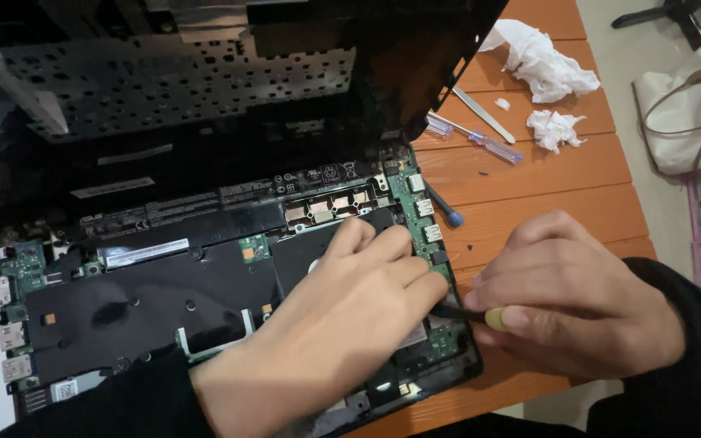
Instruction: Connecting internal ribbon cables and using a screwdriver to secure components inside an open laptop chassis.
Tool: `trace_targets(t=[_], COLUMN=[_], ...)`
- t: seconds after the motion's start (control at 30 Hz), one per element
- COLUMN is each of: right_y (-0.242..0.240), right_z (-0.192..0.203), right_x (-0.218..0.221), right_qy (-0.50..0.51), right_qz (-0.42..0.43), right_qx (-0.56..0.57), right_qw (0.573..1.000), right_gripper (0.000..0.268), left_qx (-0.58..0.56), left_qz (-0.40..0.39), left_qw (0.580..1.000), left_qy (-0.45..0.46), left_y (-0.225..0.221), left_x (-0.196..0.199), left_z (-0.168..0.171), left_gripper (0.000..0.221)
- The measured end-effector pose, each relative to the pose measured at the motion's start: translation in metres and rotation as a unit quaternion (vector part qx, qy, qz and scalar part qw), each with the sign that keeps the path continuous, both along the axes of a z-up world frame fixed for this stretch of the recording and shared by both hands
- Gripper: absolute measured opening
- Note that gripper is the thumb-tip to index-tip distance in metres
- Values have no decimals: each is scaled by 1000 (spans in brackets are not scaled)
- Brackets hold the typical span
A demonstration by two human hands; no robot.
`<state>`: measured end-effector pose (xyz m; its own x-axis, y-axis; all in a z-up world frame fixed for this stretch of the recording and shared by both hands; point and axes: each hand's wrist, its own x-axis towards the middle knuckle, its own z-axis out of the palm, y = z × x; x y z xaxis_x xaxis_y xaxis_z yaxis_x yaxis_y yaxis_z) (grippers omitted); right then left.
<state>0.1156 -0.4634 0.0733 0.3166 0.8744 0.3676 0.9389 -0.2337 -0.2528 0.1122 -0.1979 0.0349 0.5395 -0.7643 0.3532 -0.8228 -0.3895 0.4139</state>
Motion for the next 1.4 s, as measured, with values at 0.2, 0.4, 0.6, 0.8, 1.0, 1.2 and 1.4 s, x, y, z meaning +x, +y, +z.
trace_targets(t=[0.2, 0.4, 0.6, 0.8, 1.0, 1.2, 1.4], right_y=[0, 0, 16, 46, 115, 112, 133], right_z=[2, 13, 48, 43, 57, 49, 56], right_x=[-1, -10, -22, -12, 7, -4, -21], right_qy=[-2, 101, 106, 114, 109, 89, 73], right_qz=[-7, -77, -123, -148, -169, -173, -187], right_qx=[2, -29, -219, -551, -706, -707, -690], right_qw=[1000, 991, 962, 814, 679, 680, 696], right_gripper=[59, 36, 27, 37, 33, 60, 32], left_qx=[-1, 5, 26, -8, 62, 121, 146], left_qz=[44, 81, 91, 144, 306, 323, 205], left_qw=[999, 996, 995, 989, 950, 938, 967], left_qy=[-20, -38, 27, -8, 1, -46, -39], left_y=[-4, -6, 1, 48, 132, 232, 301], left_x=[-10, -21, -21, -30, -80, -133, -158], left_z=[-3, -6, 6, 30, 22, -51, -145], left_gripper=[19, 15, 14, 39, 44, 55, 106])
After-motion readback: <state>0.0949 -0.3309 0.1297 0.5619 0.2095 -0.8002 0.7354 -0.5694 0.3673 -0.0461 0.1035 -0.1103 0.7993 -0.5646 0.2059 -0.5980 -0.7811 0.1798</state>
